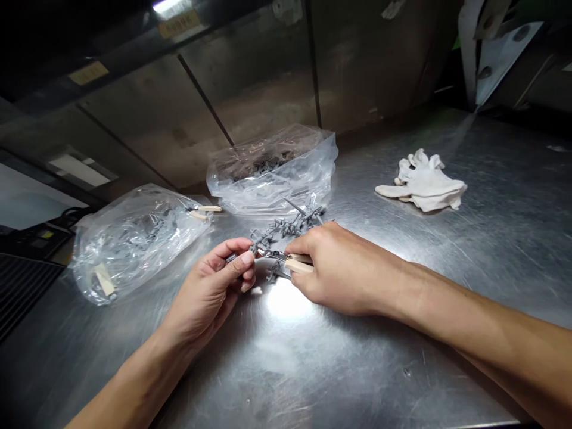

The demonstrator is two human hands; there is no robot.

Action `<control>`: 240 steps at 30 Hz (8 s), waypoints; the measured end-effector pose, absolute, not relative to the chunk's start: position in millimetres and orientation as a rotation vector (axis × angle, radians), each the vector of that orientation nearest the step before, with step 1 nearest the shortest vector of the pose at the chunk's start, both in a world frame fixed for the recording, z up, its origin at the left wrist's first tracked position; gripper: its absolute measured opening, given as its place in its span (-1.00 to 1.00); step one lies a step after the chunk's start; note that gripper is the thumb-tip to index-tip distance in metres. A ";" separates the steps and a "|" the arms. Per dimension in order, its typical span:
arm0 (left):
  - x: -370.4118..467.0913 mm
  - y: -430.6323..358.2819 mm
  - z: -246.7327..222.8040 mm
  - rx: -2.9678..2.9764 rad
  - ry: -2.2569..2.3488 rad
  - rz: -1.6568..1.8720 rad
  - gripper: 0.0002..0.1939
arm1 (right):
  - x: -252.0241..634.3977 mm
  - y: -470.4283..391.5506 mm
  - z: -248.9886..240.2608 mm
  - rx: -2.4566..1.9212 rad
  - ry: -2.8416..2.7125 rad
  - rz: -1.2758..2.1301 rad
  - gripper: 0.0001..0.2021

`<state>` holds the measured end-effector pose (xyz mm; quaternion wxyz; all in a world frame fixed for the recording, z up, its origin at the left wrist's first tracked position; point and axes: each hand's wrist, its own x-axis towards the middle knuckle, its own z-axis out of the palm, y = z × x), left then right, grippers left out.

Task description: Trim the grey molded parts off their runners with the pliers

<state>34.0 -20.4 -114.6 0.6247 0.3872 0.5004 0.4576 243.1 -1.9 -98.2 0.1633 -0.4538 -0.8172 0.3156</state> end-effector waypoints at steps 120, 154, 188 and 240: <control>36.2 -25.9 -119.1 0.791 1.002 0.969 -0.85 | 260.5 14.2 -109.4 -0.940 -2.610 -0.082 -0.79; 37.3 -25.7 -114.2 0.618 0.960 1.046 -0.90 | 265.9 17.9 -103.1 -1.066 -2.419 -0.077 -0.81; 39.9 -31.2 -112.0 0.838 1.047 0.894 -0.69 | 241.6 2.9 -103.4 -1.016 -1.929 1.390 -0.80; 38.0 -27.3 -111.6 0.748 1.055 1.091 -0.84 | 246.9 -3.5 -96.0 -1.293 -2.309 0.908 -0.89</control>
